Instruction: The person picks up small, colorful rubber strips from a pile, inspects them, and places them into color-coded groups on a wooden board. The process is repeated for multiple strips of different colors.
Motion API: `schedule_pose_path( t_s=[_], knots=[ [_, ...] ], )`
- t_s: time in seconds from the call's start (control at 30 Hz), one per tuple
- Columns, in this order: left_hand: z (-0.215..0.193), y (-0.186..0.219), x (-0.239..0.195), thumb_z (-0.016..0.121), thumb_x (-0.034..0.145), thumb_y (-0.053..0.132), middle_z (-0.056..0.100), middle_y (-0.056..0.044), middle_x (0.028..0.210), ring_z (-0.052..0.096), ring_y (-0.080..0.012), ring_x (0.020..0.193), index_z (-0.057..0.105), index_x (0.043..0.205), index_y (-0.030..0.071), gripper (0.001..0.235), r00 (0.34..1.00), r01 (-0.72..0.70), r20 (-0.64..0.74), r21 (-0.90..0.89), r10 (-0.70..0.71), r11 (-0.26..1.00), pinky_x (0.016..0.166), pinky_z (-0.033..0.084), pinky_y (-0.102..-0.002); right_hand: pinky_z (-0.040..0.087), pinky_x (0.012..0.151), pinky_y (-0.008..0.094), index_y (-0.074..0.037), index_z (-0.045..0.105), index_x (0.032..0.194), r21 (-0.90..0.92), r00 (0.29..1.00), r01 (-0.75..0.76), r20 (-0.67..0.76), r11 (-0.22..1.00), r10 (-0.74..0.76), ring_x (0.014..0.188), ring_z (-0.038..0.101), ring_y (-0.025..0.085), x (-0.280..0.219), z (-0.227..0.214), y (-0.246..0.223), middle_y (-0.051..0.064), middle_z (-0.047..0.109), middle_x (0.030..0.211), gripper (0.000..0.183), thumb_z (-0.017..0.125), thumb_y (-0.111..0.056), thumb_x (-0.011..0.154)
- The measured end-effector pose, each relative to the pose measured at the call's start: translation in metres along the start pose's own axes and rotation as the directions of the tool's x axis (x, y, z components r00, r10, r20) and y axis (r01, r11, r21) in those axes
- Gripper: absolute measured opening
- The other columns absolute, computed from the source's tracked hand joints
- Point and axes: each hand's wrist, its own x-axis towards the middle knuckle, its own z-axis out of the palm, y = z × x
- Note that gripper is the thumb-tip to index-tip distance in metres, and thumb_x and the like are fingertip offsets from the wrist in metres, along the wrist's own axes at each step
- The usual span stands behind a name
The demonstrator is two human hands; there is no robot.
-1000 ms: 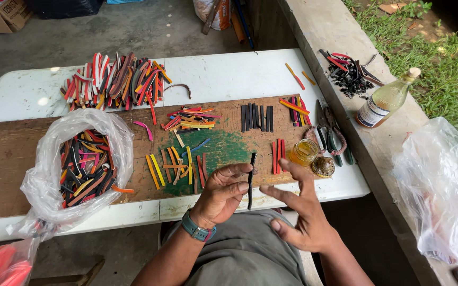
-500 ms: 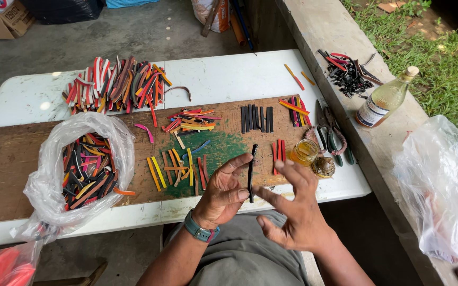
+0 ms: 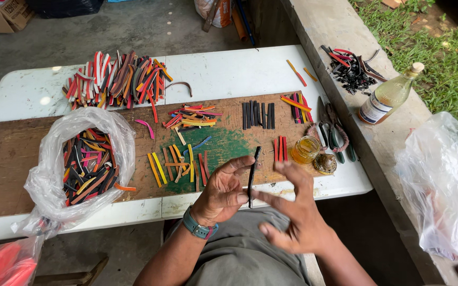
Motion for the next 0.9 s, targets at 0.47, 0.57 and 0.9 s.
schedule_pose_path(
  t_s=[0.47, 0.57, 0.9],
  knots=[
    [-0.076, 0.009, 0.035, 0.075, 0.09, 0.001, 0.063, -0.013, 0.142, 0.064, -0.0221, 0.127, 0.063, 0.136, 0.002, 0.048, 0.983, -0.065, -0.132, 0.397, 0.127, 0.915, 0.108, 0.057, -0.041, 0.044, 0.11, 0.048, -0.011, 0.076, 0.121, 0.221, 0.973, -0.217, 0.127, 0.951, 0.193, 0.136, 0.049, 0.04, -0.026, -0.001, 0.006, 0.022, 0.045, 0.147, 0.046, 0.077, -0.037, 0.083],
    [-0.123, 0.013, 0.077, 0.073, 0.089, 0.006, 0.071, -0.011, 0.135, 0.067, -0.0178, 0.123, 0.071, 0.127, 0.005, 0.038, 0.92, 0.14, -0.345, 0.732, 0.185, 0.667, 0.105, 0.058, -0.033, 0.053, 0.1, 0.043, -0.01, 0.074, 0.121, 0.26, 0.94, -0.34, 0.085, 0.904, 0.329, 0.129, 0.057, 0.037, -0.031, -0.005, 0.021, 0.022, 0.049, 0.144, 0.045, 0.078, -0.032, 0.082],
    [-0.238, -0.008, 0.174, 0.073, 0.087, 0.0, 0.078, -0.011, 0.112, 0.071, -0.023, 0.081, 0.077, 0.117, 0.011, 0.033, 0.863, 0.417, -0.428, 0.904, 0.27, 0.1, 0.075, 0.061, -0.036, 0.042, 0.092, 0.042, -0.016, 0.073, 0.105, -0.513, 0.814, -0.493, 0.015, 0.703, 0.581, 0.109, 0.058, 0.028, 0.004, -0.036, 0.114, 0.004, 0.064, 0.119, 0.032, 0.079, -0.024, 0.075]
  ],
)
